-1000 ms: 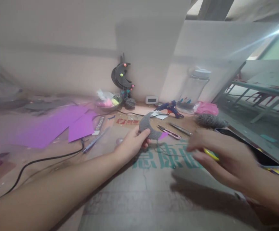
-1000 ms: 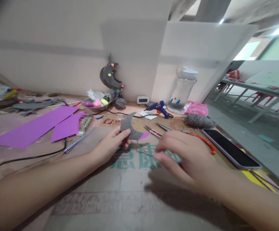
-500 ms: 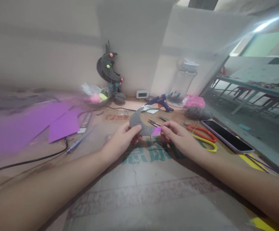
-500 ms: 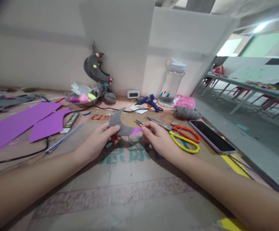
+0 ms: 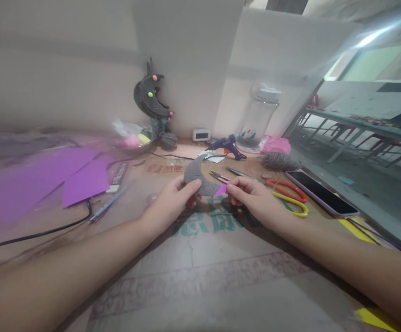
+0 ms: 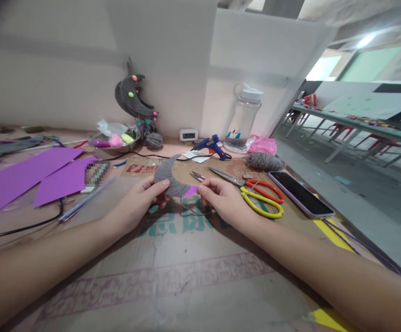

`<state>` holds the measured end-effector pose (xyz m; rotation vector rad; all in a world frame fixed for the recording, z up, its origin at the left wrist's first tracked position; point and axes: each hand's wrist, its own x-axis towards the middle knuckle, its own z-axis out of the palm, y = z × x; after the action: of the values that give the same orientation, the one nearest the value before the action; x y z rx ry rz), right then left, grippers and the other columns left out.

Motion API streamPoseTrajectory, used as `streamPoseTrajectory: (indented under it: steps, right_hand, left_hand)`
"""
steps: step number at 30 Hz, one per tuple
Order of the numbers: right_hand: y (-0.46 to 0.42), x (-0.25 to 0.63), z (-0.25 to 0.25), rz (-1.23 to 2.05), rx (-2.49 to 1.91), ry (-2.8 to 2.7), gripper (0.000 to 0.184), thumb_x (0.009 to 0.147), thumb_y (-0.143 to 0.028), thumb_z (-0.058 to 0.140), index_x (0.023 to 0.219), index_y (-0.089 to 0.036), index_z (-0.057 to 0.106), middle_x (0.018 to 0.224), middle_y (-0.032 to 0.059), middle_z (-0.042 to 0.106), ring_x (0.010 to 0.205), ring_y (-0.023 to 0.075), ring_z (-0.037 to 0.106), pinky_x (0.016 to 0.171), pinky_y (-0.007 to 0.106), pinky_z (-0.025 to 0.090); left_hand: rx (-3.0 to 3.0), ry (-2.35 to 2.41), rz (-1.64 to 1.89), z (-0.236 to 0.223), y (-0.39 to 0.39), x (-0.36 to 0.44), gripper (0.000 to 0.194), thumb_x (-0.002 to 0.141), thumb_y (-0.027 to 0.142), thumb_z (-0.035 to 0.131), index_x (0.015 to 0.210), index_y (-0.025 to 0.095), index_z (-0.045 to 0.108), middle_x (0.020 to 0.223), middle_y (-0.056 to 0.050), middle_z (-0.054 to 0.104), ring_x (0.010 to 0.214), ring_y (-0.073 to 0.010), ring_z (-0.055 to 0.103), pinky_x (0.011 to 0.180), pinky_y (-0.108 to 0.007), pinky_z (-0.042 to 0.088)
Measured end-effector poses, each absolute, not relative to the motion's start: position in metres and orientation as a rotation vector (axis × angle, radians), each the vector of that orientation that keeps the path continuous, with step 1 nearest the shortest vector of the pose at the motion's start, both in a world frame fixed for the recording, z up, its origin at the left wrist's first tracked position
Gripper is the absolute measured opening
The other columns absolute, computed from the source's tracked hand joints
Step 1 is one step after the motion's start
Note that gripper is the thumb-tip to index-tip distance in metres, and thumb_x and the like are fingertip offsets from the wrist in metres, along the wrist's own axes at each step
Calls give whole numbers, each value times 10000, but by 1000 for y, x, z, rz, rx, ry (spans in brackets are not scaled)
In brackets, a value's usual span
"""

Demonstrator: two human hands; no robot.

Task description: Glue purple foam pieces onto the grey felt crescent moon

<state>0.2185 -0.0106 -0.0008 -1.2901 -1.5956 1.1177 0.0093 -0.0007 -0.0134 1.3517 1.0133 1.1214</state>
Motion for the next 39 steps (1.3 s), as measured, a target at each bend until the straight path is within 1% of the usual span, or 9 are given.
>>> streamPoseTrajectory:
  steps: [10,15,18,21,26,31,34,37,39]
  right_hand:
    - [-22,210,3,1099,-1291,-1628,401,859,-559,606,722,-193,516,598,-42,522,486,88,447,445,218,335]
    - [-15,221,-3,805,-1205,-1944,479,1000,-527,363,801,-173,617,791,47,665,767,164,627,722,285,501]
    - [-15,221,-5,661,-1198,-2108,373,1008,-425,399,968,-166,664,952,85,719,904,198,658,841,338,506]
    - [-23,215,-5,547,-1269,-2244,248,939,-320,544,1108,-173,651,939,73,739,808,189,672,744,314,517]
    - [-40,208,-2,195,-1047,-2554,233,979,-230,458,935,-184,682,835,49,747,718,161,675,668,264,466]
    - [-41,210,3,-203,-839,-2597,275,979,-233,454,815,-166,665,689,37,696,605,162,615,574,271,387]
    - [-40,213,4,-170,-847,-2569,263,988,-251,450,847,-171,658,707,31,695,630,152,617,590,256,395]
    - [-40,214,3,-140,-818,-2528,273,998,-272,437,870,-171,656,706,31,695,625,141,614,594,245,403]
    - [-41,214,1,-121,-814,-2529,265,996,-262,436,874,-173,654,706,28,696,613,134,609,592,240,405]
  left_hand:
    - [1473,1045,1033,-12,-4,9,319,808,438,605,622,188,538,562,27,509,523,-113,443,510,-232,335]
    - [1501,1070,1050,-14,-2,8,297,813,429,627,660,185,555,582,34,518,547,-116,461,533,-229,357]
    - [1498,1096,1125,-15,-1,8,319,833,452,610,669,183,558,584,32,525,550,-119,469,533,-231,361]
    - [1496,1140,1139,-16,-1,7,352,840,488,605,671,182,557,573,35,518,535,-120,463,521,-234,355]
    - [1540,1178,1172,-16,-4,6,275,828,439,635,712,191,625,590,31,576,558,-138,510,535,-243,368]
    - [1592,1125,1104,-17,-6,8,241,784,391,689,914,189,683,856,-32,727,774,-197,639,668,-268,468]
    - [1530,1004,1163,-17,-5,9,438,776,313,703,1184,200,589,1029,-52,714,863,-190,660,733,-275,504]
    - [1516,1001,1189,-17,-7,9,686,771,287,723,1396,261,442,996,-26,706,832,-177,668,708,-253,499]
    - [1578,1032,1151,-17,-8,8,603,783,299,714,1354,265,523,907,-18,706,796,-181,663,678,-245,484]
